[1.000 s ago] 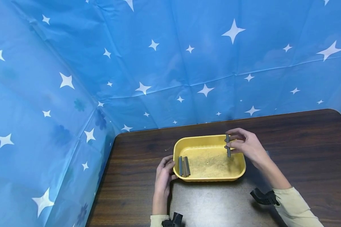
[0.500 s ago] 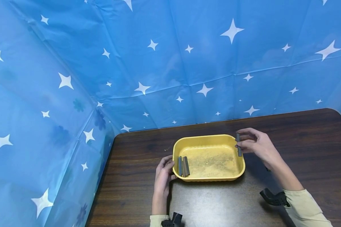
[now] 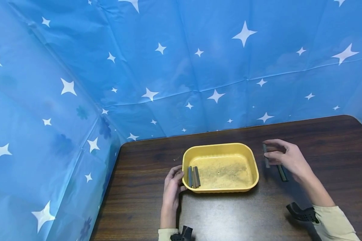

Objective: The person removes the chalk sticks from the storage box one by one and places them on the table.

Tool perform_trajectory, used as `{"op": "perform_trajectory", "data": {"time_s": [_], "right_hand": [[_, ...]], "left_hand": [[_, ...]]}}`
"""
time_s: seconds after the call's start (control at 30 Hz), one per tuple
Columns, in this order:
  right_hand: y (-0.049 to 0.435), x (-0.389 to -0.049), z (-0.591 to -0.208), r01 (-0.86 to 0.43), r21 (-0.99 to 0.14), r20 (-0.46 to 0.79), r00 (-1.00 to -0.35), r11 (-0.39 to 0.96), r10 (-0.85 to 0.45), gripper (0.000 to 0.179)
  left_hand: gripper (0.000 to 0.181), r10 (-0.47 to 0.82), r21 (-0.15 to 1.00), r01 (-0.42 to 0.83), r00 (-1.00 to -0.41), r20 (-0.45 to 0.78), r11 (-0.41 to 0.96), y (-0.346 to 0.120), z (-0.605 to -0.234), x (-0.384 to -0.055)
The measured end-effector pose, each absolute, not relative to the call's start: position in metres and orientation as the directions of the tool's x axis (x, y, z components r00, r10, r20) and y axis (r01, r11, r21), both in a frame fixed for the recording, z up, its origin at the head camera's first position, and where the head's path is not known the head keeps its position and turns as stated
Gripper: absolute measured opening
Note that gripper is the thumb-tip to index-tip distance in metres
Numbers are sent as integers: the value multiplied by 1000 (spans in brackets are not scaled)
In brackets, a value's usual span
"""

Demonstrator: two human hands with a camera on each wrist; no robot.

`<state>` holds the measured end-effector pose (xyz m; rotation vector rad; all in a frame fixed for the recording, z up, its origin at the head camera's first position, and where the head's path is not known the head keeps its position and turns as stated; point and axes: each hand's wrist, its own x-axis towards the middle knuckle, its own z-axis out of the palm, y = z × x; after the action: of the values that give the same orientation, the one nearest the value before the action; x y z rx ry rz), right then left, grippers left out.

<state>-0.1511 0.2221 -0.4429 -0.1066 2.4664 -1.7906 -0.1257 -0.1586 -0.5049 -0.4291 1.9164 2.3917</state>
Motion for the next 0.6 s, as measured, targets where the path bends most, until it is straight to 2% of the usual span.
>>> {"op": "perform_trajectory", "data": {"time_s": [0.37,0.6], "right_hand": [[245,-148,-460,21,-911,-61,-995,411,-85,51],[255,-145,-466,45,-902,-80,-995,429,-63,51]], "left_hand": [[38,-133,952,-209,-961,-242,-224,-159,-504,-126],[39,-130,955,-205,-963,-236,-215,-159,-503,-125]]}}
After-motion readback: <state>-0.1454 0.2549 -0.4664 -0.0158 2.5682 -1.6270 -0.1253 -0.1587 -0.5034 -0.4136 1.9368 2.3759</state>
